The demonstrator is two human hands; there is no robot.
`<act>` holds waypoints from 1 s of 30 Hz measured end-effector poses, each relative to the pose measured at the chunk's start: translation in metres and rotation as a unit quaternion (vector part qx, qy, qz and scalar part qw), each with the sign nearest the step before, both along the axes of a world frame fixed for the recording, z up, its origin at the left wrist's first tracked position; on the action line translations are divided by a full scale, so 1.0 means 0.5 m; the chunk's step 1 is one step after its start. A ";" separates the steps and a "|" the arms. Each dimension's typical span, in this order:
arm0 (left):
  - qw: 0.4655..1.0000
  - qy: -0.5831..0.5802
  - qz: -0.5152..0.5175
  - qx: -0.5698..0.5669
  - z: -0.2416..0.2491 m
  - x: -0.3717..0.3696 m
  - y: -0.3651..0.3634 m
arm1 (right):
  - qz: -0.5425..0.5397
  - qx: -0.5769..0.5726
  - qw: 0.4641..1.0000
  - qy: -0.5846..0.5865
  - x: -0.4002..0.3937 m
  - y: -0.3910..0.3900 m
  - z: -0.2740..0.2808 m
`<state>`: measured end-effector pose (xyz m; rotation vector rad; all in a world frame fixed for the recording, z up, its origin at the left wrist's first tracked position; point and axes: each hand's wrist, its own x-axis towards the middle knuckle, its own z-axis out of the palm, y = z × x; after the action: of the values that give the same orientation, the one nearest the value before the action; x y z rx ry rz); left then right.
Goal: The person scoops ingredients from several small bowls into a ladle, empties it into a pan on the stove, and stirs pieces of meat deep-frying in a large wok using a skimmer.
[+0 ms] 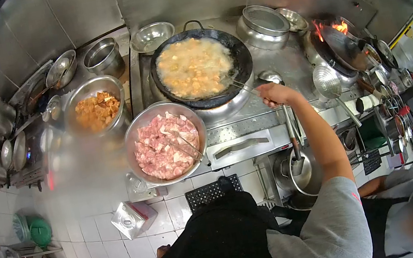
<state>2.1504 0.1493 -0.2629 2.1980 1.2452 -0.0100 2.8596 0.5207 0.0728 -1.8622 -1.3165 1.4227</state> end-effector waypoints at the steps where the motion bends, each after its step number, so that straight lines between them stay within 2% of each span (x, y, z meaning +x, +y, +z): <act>1: 0.999 0.016 0.012 -0.038 0.035 0.019 0.009 | 0.018 0.008 0.997 -0.070 -0.004 0.018 0.006; 2: 0.981 -0.051 0.131 -0.132 0.037 0.036 0.010 | 0.034 0.017 0.990 -0.139 -0.007 0.030 0.006; 3: 0.936 -0.115 0.247 -0.221 0.003 0.048 0.005 | 0.075 0.102 0.966 -0.225 -0.010 0.036 -0.014; 5: 0.923 -0.183 0.252 -0.225 -0.044 0.067 0.012 | 0.149 0.271 0.870 -0.385 -0.013 0.043 -0.056; 8: 0.913 -0.292 0.217 -0.184 -0.078 0.124 0.020 | 0.092 0.286 0.920 -0.252 -0.004 0.026 -0.071; 10: 0.908 -0.328 0.210 -0.154 -0.079 0.172 0.021 | 0.092 0.293 0.926 -0.220 0.012 0.009 -0.044; 11: 0.908 -0.327 0.219 -0.147 -0.066 0.195 0.029 | 0.079 0.285 0.934 -0.198 0.016 -0.005 -0.041; 13: 0.872 -0.180 0.388 -0.236 0.038 0.269 0.067 | 0.081 0.270 0.943 -0.176 0.046 -0.015 -0.059; 20: 0.859 -0.136 0.414 -0.267 0.102 0.337 0.100 | 0.063 0.269 0.947 -0.162 0.123 -0.055 -0.039; 22: 0.863 -0.126 0.413 -0.262 0.067 0.319 0.091 | 0.073 0.259 0.945 -0.185 0.131 -0.058 -0.011; 25: 0.875 -0.151 0.385 -0.251 0.043 0.307 0.081 | 0.094 0.320 0.908 -0.255 0.161 -0.059 -0.016; 27: 0.893 -0.136 0.353 -0.242 0.035 0.306 0.088 | 0.097 0.281 0.915 -0.273 0.168 -0.058 0.004; 30: 0.888 -0.188 0.346 -0.236 0.024 0.321 0.093 | 0.106 0.246 0.907 -0.325 0.165 -0.047 0.048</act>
<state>2.3109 0.1958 -0.2510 1.1896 1.5272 0.3459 2.9421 0.4973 0.0970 -1.9254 -2.0124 0.4417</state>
